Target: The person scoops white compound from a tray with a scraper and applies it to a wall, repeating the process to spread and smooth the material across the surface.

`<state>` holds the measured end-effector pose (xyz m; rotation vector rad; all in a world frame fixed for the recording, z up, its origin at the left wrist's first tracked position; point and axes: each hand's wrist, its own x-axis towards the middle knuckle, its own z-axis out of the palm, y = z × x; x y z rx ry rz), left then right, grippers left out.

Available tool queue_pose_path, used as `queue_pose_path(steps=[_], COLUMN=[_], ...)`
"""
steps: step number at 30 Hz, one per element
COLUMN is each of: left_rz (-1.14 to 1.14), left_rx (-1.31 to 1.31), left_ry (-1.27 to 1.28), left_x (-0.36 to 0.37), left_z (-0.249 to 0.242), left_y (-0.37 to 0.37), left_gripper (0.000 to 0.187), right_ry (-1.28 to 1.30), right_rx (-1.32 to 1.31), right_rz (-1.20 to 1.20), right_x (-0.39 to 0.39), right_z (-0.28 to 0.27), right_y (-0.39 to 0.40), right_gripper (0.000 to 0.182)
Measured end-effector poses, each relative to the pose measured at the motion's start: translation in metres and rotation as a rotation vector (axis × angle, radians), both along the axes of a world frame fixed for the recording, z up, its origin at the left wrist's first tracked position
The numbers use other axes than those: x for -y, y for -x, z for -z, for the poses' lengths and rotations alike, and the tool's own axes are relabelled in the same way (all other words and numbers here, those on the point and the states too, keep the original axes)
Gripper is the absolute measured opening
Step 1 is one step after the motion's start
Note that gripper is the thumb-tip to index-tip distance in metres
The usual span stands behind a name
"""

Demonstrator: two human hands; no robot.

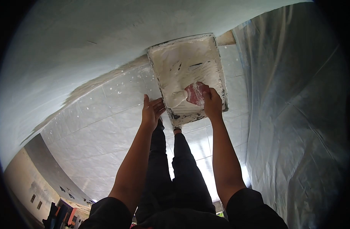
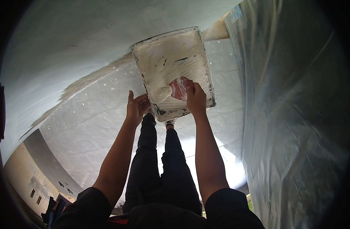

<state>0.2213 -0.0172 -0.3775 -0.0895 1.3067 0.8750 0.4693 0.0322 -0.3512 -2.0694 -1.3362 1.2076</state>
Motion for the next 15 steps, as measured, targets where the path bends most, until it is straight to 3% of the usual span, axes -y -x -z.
queue_pose_path(steps=[5,7,9,13,15], left_rz=[0.067,0.081,0.098,0.127,0.145], left_rx=[0.048,0.047,0.046,0.054,0.067], left_ry=[-0.007,-0.02,-0.034,-0.046,-0.056], left_x=[0.003,0.004,0.003,0.001,0.001], left_z=[0.005,0.007,0.006,0.001,-0.002], left_y=[0.003,0.004,0.005,0.006,0.005], left_gripper=[0.1,0.1,0.101,0.103,0.103], right_ry=[-0.029,-0.066,0.011,-0.073,-0.066], right_rx=[0.063,0.077,0.018,0.0,0.046], right_rz=[-0.045,0.073,-0.124,0.234,-0.056], right_x=[0.014,0.018,0.019,0.008,0.012], right_z=[-0.007,-0.001,0.004,-0.007,0.005], right_y=[0.024,0.03,0.04,0.043,0.058], right_gripper=[0.027,0.027,0.027,0.024,0.022])
